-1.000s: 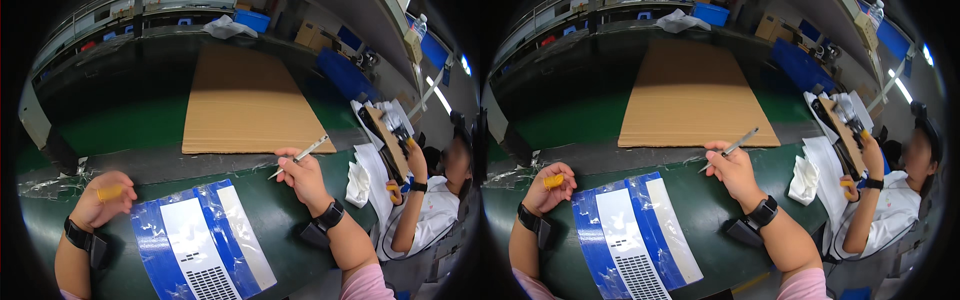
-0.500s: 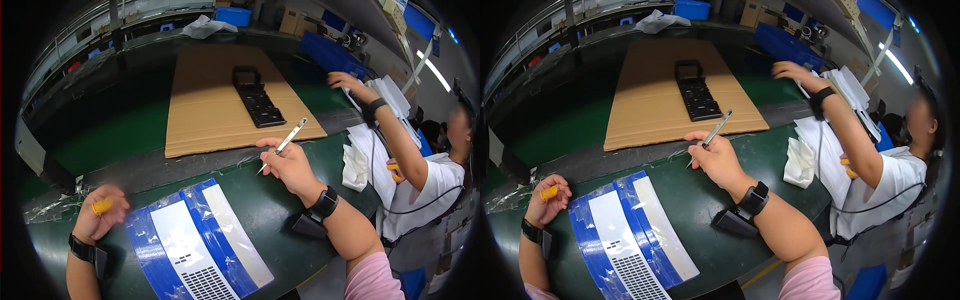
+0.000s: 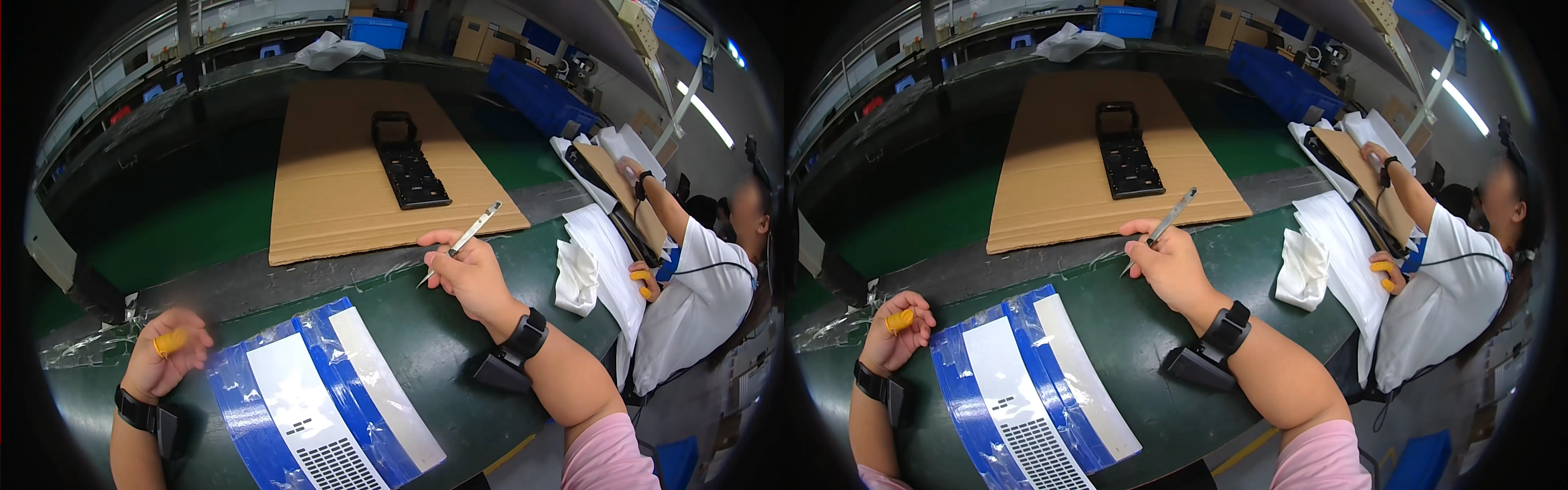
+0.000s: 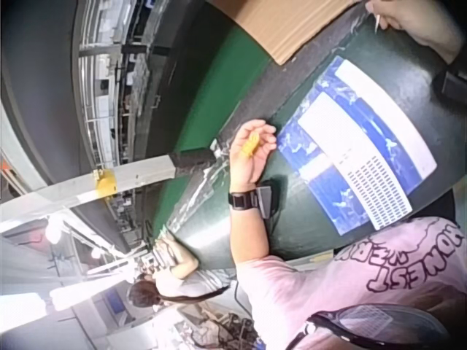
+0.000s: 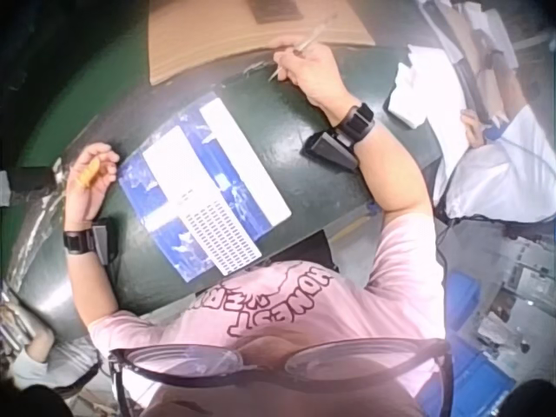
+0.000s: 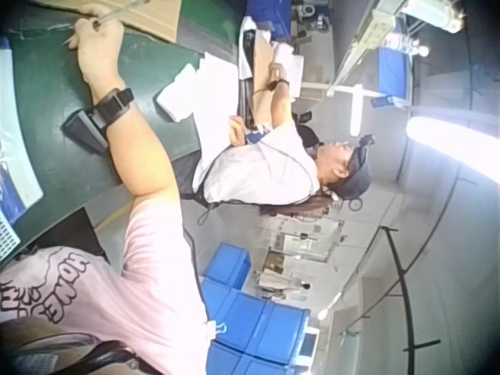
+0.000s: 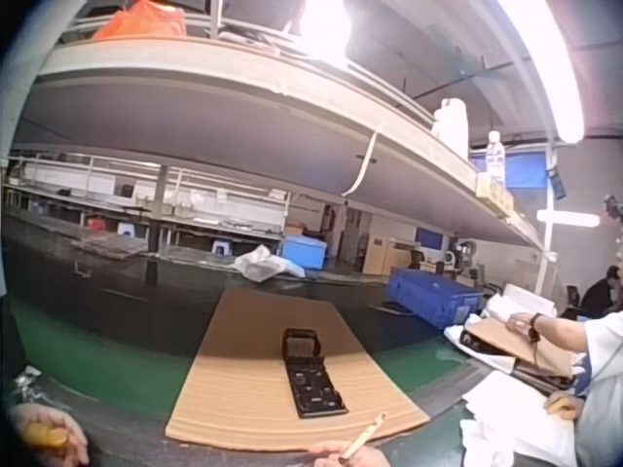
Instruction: The recorder is assembling an electronic device component using tweezers and a stylus tool to place and secure small parts within a plastic housing.
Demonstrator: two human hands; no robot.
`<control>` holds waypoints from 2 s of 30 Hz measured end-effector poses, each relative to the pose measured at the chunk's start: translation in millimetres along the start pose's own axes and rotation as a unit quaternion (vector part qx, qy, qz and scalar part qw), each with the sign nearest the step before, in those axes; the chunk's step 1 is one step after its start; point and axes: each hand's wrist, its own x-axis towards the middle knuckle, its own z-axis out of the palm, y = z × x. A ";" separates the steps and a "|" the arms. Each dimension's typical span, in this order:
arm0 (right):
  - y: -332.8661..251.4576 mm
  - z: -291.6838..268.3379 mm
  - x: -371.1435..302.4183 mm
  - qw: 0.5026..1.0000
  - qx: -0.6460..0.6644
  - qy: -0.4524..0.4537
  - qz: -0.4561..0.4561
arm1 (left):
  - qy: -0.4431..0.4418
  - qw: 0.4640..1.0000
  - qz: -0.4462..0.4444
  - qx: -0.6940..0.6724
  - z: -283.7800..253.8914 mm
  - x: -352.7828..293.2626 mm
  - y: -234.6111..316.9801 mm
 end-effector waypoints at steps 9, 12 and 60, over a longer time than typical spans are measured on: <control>0.4 -1.6 2.2 1.000 0.009 0.004 0.016 | -0.008 1.000 -0.005 -0.004 -1.5 5.0 -2.9; -5.6 -1.6 -1.2 0.999 0.046 0.011 0.014 | -0.010 1.000 0.005 -0.001 0.3 -1.2 2.0; 8.0 -33.5 4.7 0.983 0.165 -0.084 0.017 | 0.117 0.984 0.049 -0.126 73.1 -4.1 34.1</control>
